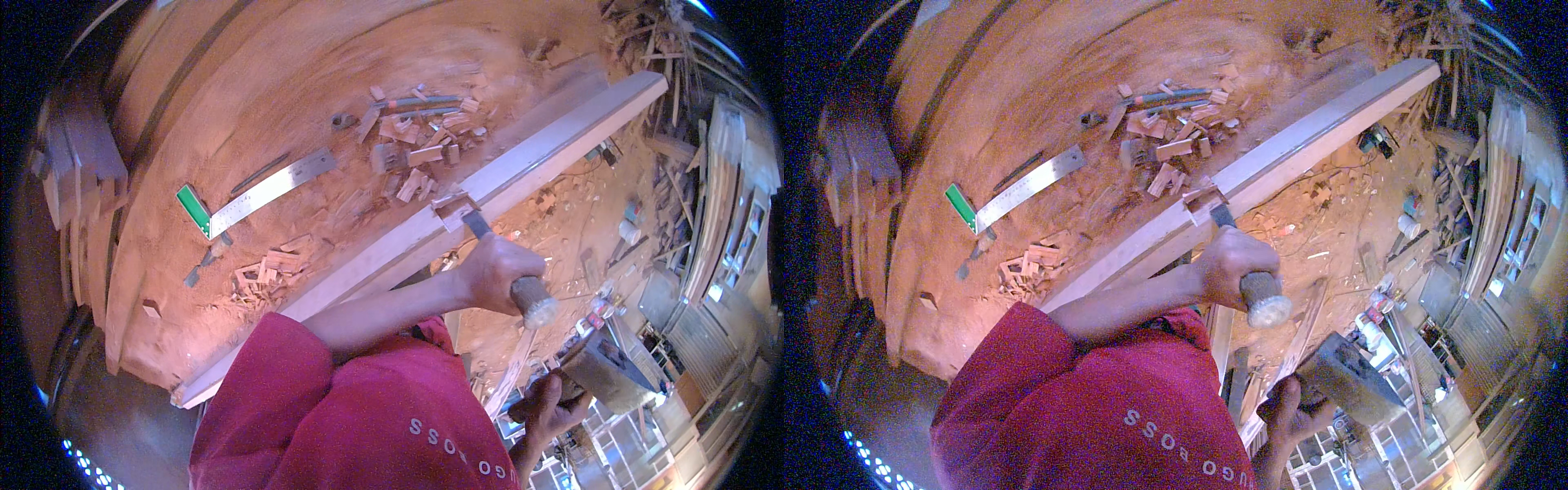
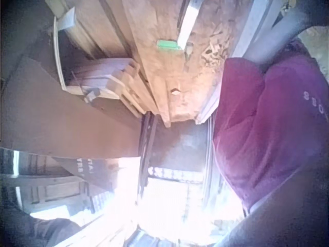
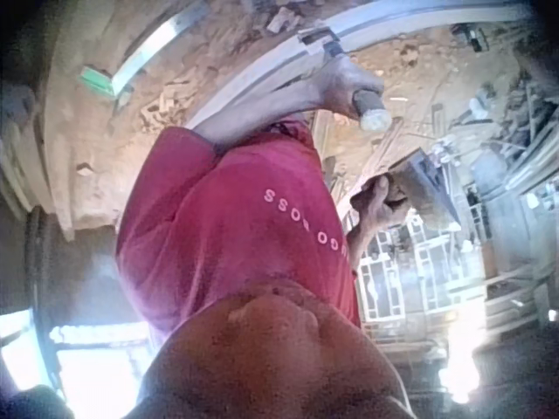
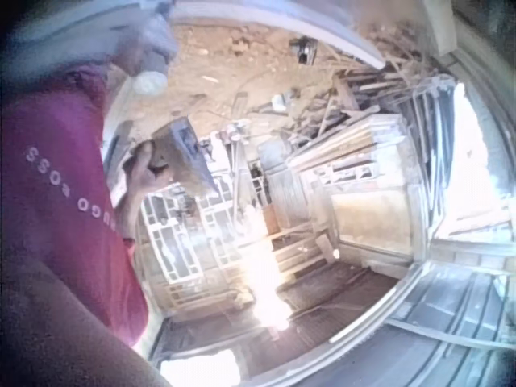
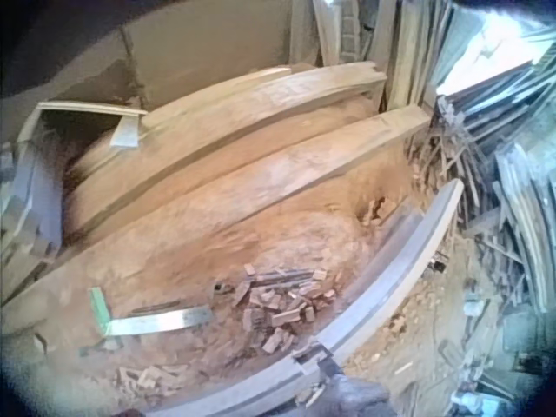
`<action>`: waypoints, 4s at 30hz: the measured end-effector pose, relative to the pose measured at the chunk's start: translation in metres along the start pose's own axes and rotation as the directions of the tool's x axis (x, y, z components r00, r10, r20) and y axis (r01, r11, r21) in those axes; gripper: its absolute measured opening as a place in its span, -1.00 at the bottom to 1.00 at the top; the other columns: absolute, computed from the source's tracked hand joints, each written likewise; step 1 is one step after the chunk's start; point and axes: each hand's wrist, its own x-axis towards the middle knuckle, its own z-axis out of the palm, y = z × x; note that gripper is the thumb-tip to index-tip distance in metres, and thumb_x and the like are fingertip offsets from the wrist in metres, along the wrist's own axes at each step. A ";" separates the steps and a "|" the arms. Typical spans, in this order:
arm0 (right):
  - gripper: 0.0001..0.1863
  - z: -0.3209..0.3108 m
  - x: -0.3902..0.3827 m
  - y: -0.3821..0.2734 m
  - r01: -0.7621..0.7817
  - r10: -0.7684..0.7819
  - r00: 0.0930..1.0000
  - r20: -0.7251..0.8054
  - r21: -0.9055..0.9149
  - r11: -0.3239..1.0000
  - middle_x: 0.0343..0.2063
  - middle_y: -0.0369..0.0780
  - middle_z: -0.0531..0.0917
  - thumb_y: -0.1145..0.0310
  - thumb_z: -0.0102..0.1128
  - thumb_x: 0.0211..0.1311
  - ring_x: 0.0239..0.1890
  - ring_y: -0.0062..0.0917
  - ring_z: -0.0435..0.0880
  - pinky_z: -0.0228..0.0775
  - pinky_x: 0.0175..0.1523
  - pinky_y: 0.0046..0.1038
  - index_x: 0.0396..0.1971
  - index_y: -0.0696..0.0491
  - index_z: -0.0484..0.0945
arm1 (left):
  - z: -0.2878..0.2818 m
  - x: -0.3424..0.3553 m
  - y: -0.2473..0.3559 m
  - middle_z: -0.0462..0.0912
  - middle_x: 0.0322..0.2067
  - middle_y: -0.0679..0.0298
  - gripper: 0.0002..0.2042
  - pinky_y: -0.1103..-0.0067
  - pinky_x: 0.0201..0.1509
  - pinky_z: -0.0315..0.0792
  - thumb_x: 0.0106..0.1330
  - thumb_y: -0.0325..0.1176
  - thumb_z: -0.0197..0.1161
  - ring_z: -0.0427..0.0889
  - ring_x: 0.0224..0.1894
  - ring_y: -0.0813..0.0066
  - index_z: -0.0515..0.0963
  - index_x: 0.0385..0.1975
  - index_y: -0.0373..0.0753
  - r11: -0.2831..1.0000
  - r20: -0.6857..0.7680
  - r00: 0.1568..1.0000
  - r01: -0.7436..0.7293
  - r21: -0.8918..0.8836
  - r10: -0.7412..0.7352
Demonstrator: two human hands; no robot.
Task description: The person uses a chisel and a mallet to carve and shape a long wooden plank. They repeatedly strike the chisel to remove wood chips and refine the plank's surface. The person also uses the chisel alone for finer adjustments and eventually moves the plank to a stack of other wooden pieces.
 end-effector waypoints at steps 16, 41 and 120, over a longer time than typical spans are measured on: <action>-0.54 0.001 0.024 -0.015 0.305 -0.202 0.904 0.375 -0.239 0.922 -0.40 -0.19 0.59 0.24 0.36 0.23 -0.49 -0.57 0.50 0.40 -0.40 -0.52 -0.07 0.25 0.42 | 0.008 0.010 -0.006 0.45 -0.72 0.25 -0.77 0.35 -0.57 0.36 -0.19 -0.27 0.40 0.55 -0.63 0.20 0.42 -0.64 -0.10 0.999 -0.066 0.997 0.032 0.019 -0.031; -0.55 0.012 0.026 0.005 0.018 0.014 0.939 0.344 -0.089 0.996 -0.06 -0.09 0.64 0.40 0.33 0.22 -0.06 -0.30 0.62 0.45 0.07 -0.30 0.07 0.21 0.45 | -0.003 -0.005 -0.051 0.46 -0.72 0.24 -0.77 0.38 -0.59 0.39 -0.15 -0.28 0.41 0.56 -0.65 0.21 0.43 -0.69 -0.10 0.996 -0.139 0.989 0.064 0.066 -0.054; -0.73 0.030 0.053 -0.044 0.582 -0.349 0.734 0.583 -0.274 0.766 -0.45 -0.20 0.58 0.37 0.20 0.33 -0.50 -0.55 0.49 0.34 -0.36 -0.49 -0.12 0.26 0.48 | 0.008 -0.010 -0.030 0.43 -0.73 0.24 -0.78 0.37 -0.58 0.36 -0.16 -0.25 0.37 0.55 -0.65 0.21 0.42 -0.65 -0.09 0.997 -0.155 0.987 0.043 0.059 -0.034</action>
